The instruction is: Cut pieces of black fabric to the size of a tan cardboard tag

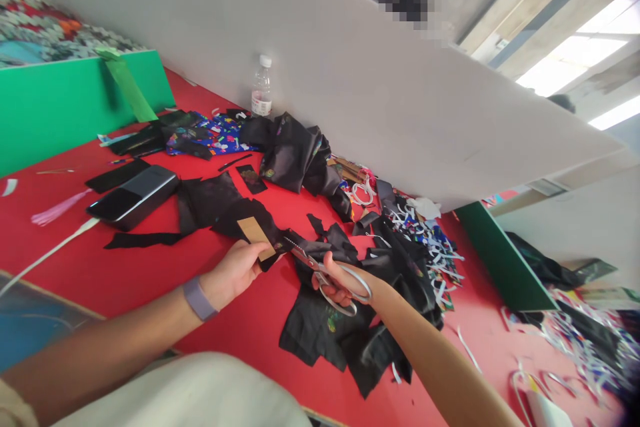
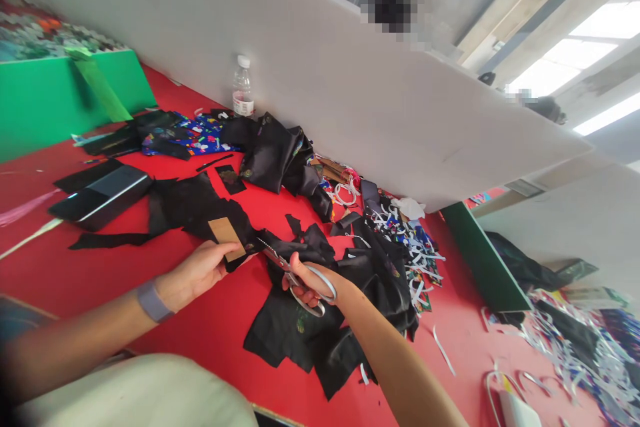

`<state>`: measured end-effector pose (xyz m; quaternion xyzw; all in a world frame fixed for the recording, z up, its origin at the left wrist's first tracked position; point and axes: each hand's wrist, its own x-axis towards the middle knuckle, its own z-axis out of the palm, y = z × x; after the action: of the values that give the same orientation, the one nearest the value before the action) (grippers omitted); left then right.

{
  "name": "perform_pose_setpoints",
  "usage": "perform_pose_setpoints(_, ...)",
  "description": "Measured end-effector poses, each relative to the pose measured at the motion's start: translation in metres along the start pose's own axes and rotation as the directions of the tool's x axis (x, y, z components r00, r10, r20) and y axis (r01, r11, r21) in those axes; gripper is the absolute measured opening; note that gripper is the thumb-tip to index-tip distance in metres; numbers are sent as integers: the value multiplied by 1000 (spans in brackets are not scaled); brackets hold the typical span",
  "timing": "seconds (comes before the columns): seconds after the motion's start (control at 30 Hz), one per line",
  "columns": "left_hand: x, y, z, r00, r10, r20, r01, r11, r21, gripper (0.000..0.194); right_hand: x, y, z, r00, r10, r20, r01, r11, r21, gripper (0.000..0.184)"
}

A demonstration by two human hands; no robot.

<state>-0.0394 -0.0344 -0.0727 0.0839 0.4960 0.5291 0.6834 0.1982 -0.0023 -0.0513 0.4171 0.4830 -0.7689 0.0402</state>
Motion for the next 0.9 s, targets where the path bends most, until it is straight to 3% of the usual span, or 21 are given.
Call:
perform_pose_setpoints(0.6, 0, 0, 0, 999, 42, 22, -43, 998, 35, 16, 10, -4, -2, 999, 16, 40, -15, 1000, -18, 75)
perform_pose_setpoints(0.9, -2, 1, 0, 998, 16, 55, -17, 1000, 24, 21, 10, -4, 5, 999, -30, -36, 29, 999, -40, 72)
